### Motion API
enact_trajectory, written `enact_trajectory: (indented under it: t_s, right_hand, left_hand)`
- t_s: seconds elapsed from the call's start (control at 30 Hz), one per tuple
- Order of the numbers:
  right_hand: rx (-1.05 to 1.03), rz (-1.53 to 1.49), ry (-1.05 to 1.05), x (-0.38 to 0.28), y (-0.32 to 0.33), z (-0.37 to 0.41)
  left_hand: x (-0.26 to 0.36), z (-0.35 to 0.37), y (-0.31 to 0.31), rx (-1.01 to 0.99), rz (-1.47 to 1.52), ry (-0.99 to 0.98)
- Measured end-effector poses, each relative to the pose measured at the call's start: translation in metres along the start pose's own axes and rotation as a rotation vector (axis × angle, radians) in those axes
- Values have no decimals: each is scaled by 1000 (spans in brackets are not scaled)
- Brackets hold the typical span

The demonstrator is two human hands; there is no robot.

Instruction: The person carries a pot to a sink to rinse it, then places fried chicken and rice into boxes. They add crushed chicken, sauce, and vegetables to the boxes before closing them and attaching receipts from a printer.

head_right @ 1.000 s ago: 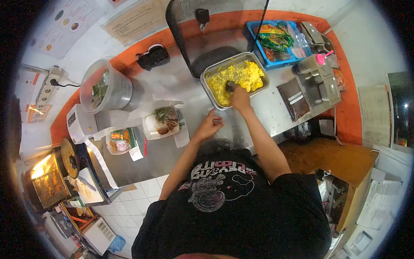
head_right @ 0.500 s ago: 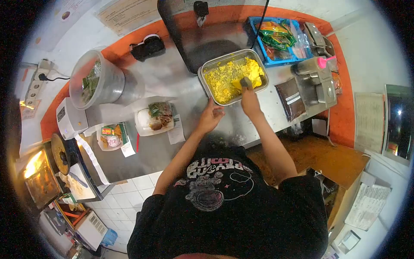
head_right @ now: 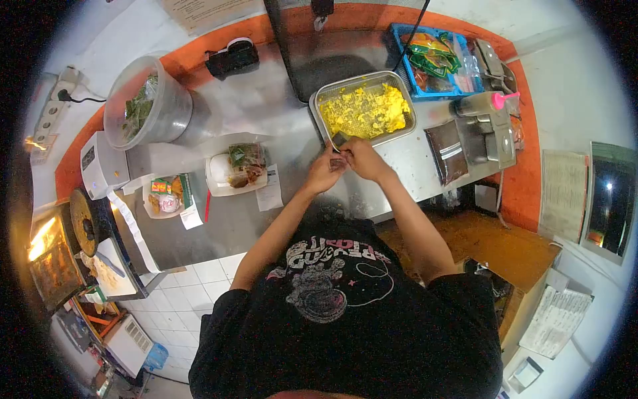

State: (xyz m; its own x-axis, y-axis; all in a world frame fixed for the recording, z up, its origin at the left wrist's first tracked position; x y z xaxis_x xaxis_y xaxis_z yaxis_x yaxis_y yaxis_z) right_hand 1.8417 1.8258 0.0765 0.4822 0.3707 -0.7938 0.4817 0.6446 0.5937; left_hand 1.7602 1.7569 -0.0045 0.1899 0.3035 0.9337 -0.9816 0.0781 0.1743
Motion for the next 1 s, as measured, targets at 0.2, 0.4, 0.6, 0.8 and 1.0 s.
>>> enact_trajectory:
  t_s: [0.2, 0.4, 0.6, 0.8, 1.0]
  right_hand:
    - [-91, -370, -212, 50, 22, 0]
    - [195, -950, -466, 116, 34, 14]
    - [370, -1250, -461, 139, 38, 26]
    - [351, -1347, -369, 118, 43, 22]
    - [-116, -1172, -288, -8, -18, -15]
  left_hand:
    - [2, -1, 0, -36, -6, -2]
    - [7, 3, 3, -53, 48, -17]
    - [7, 8, 8, -78, 122, 13]
    - [-14, 35, 20, -94, 67, 46]
    - [-52, 103, 36, -172, 205, 23]
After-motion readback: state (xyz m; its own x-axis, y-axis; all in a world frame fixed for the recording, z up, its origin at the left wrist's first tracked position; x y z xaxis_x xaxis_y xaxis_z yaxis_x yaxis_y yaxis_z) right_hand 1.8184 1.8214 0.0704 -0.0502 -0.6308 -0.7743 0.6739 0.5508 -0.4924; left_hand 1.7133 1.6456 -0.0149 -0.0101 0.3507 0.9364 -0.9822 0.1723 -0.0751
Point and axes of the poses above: each hand's wrist, its own z-axis away from the middle knuckle, its own y-axis out of the back of the hand, x = y × z, the point moved 7 cm from there along -z, towards the middle knuckle, and after that the axes turned 9 degrees about -z, right-handed, at the moved point
